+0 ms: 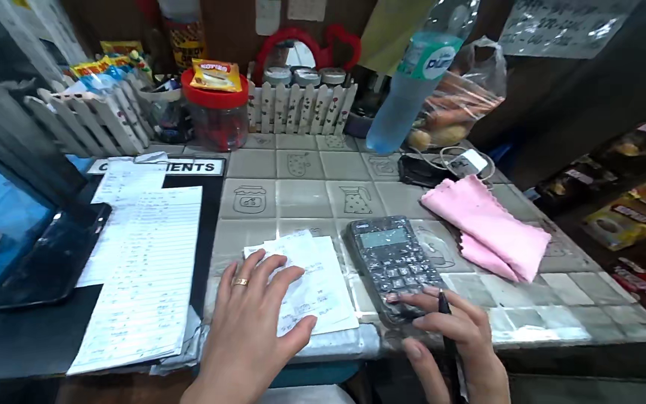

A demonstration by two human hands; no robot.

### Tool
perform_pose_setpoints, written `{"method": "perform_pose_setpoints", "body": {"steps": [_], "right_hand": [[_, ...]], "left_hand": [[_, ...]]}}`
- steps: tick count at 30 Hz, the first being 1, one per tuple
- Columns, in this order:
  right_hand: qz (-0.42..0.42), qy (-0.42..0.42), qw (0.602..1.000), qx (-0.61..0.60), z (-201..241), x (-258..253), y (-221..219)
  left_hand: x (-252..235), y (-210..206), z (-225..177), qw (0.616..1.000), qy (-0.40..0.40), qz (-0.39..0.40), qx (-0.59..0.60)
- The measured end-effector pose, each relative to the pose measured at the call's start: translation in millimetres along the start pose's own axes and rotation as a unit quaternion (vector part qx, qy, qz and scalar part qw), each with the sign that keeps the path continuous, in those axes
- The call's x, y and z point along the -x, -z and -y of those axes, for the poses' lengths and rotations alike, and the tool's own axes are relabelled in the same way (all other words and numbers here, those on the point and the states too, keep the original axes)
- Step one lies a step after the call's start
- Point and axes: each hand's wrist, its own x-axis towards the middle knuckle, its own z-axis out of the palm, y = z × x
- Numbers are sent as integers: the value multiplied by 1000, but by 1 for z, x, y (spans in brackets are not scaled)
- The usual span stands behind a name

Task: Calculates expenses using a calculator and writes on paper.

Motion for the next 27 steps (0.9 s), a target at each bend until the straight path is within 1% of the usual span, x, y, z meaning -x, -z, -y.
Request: {"method": "perform_pose_setpoints", "body": {"steps": [3,6,8,12,16,20,23,27], "right_hand": [[-36,-20,999,8,-13,3,10],[-15,-19,1000,-8,-17,4,12],[17,-12,1000,-11,-15,3,12],[55,-5,998,32,-14,-3,13],[48,-18,997,51,-22,-8,12],[45,-42,998,19,-25,-12,16],[48,-63,996,27,-30,-19,19],[48,-64,996,26,-33,-20,18]], "left_hand": [[1,-1,0,1000,0,3,1],[1,-2,2,1000,-4,0,-6],[1,-2,2,1000,-5,-1,-11],[2,-3,3,1000,-7,-4,-16],[1,-4,4,1000,-10,-10,-17],[2,-3,5,1000,-11,-10,-18],[1,-3,5,1000,-11,-7,-22],[1,-2,3,1000,-5,-2,-26]]}}
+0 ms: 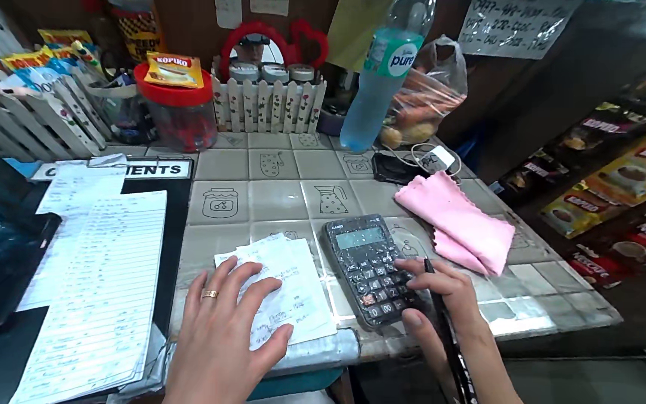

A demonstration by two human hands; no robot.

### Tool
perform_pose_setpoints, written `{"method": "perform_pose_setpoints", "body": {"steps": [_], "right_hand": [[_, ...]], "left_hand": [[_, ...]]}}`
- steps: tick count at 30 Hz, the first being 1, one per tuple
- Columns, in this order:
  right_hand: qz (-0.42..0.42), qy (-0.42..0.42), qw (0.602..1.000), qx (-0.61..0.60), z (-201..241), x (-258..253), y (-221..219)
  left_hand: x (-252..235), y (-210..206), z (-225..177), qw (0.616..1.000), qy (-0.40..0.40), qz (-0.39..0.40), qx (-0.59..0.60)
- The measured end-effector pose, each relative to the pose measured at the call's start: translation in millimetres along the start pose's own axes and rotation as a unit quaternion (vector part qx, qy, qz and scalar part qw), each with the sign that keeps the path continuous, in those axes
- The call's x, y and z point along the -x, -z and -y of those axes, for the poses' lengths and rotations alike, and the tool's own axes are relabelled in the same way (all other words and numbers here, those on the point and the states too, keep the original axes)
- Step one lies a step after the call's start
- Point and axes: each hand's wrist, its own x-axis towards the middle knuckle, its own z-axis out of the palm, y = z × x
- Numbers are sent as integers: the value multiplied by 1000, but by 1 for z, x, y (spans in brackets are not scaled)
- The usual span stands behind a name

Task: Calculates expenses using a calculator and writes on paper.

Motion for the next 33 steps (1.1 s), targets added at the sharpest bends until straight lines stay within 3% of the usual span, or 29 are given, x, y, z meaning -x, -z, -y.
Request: {"method": "perform_pose_setpoints", "body": {"steps": [13,19,25,33], "right_hand": [[14,16,999,50,1,1,-2],[9,42,999,-20,-1,7,1],[29,80,996,20,-4,6,0],[-6,110,992,-65,-8,14,0]], "left_hand": [[0,1,0,1000,-5,-3,-1],[-1,2,-2,1000,-4,0,1],[-1,4,-4,1000,6,9,7],[-1,3,-3,1000,-1,8,5]]}}
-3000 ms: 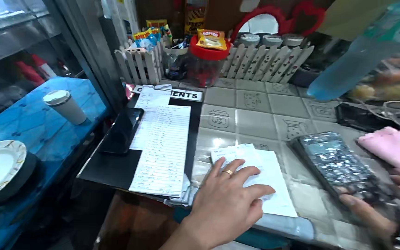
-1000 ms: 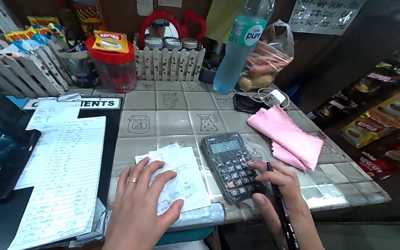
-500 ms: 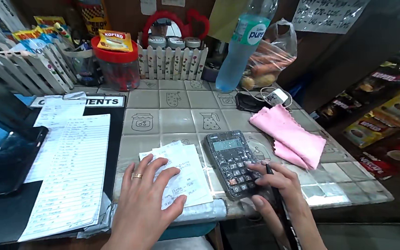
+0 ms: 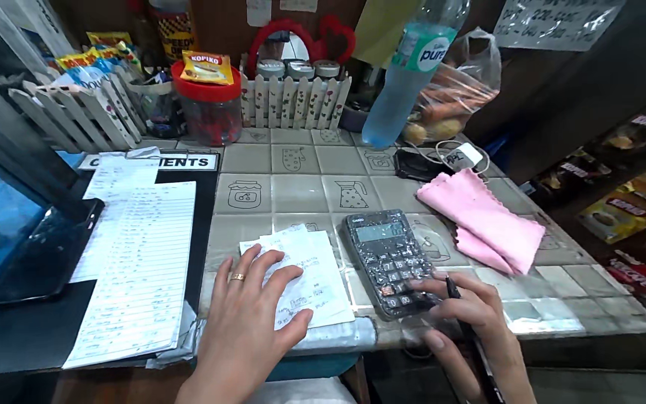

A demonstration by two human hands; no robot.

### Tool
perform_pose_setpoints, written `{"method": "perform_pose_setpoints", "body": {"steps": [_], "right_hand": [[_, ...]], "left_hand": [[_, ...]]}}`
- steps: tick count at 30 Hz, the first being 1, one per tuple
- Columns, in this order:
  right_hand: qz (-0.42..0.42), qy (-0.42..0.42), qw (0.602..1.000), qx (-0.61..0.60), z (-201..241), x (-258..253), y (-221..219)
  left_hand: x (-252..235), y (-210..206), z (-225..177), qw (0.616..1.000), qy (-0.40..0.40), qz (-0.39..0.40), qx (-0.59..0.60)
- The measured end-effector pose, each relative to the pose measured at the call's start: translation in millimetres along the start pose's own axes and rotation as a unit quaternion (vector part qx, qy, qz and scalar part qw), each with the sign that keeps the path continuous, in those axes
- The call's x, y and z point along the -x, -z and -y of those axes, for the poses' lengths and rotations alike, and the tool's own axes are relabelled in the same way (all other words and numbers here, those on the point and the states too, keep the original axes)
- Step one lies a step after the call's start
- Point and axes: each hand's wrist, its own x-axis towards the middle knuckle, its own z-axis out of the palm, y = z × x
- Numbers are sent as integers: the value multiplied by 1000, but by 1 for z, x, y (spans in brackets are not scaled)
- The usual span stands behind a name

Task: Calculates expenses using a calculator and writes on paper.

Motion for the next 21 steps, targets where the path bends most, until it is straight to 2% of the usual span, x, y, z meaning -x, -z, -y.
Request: {"method": "perform_pose_setpoints", "body": {"steps": [8,13,16,19,21], "right_hand": [[30,35,999,-22,3,5,-1],[90,84,991,50,0,7,0],[34,53,998,20,-1,8,0],[-66,-38,996,47,-5,10,-2],[-89,-85,990,69,-8,13,-2]], "left_hand": [[0,-4,4,1000,-8,-8,-1],[1,-5,7,1000,-12,-1,-7],[0,-1,7,1000,-6,21,1],[0,4,6,999,1,47,9],[0,6,6,998,2,61,15]]}}
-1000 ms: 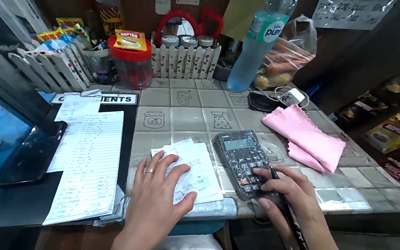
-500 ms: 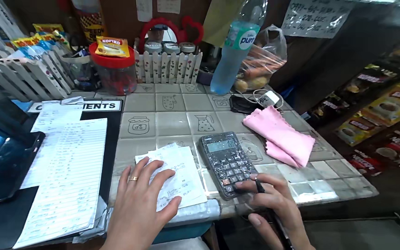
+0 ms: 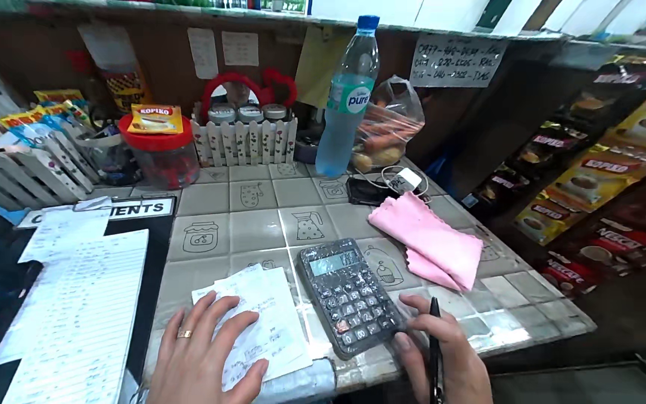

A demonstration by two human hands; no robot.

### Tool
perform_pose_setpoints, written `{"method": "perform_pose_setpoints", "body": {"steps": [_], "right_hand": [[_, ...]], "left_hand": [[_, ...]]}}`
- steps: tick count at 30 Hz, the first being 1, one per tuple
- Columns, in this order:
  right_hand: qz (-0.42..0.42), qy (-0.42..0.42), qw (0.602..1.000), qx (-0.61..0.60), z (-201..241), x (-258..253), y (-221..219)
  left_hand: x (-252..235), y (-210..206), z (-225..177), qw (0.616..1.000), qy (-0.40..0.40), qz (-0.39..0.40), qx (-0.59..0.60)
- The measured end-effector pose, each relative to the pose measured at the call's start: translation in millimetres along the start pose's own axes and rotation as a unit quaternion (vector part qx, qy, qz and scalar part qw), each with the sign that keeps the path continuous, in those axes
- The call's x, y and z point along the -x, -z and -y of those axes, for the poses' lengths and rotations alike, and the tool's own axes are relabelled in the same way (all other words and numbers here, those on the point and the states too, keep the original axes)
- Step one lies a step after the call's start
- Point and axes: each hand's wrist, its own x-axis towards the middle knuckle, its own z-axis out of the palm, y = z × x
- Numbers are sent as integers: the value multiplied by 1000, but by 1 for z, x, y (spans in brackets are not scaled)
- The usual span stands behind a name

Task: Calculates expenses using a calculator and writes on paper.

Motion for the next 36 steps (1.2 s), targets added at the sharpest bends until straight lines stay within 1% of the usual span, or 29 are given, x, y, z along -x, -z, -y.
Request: {"method": "perform_pose_setpoints", "body": {"steps": [2,4,10,14,18,22,25,29,32,36], "right_hand": [[12,-22,1000,2,4,0,2],[40,-21,999,-5,12,-1,4],[127,68,989,20,40,-1,-2],[152,76,985,37,44,-5,-7],[179,78,980,28,44,-6,-5],[152,70,985,29,41,-7,-2],[165,50,985,31,40,-12,2],[121,20,991,50,31,-29,5],[137,19,988,71,21,-34,2],[138,30,989,42,26,-31,4]], "left_hand": [[0,2,0,1000,-2,9,2],[0,4,-2,1000,-2,14,4],[1,6,-1,1000,-9,18,1],[0,8,-3,1000,-9,19,4],[0,9,-3,1000,-8,23,10],[0,10,-3,1000,-9,27,11],[0,10,-4,1000,-7,25,16],[0,9,-3,1000,-12,21,17],[1,10,-4,1000,-10,18,20],[0,10,-4,1000,-9,23,17]]}}
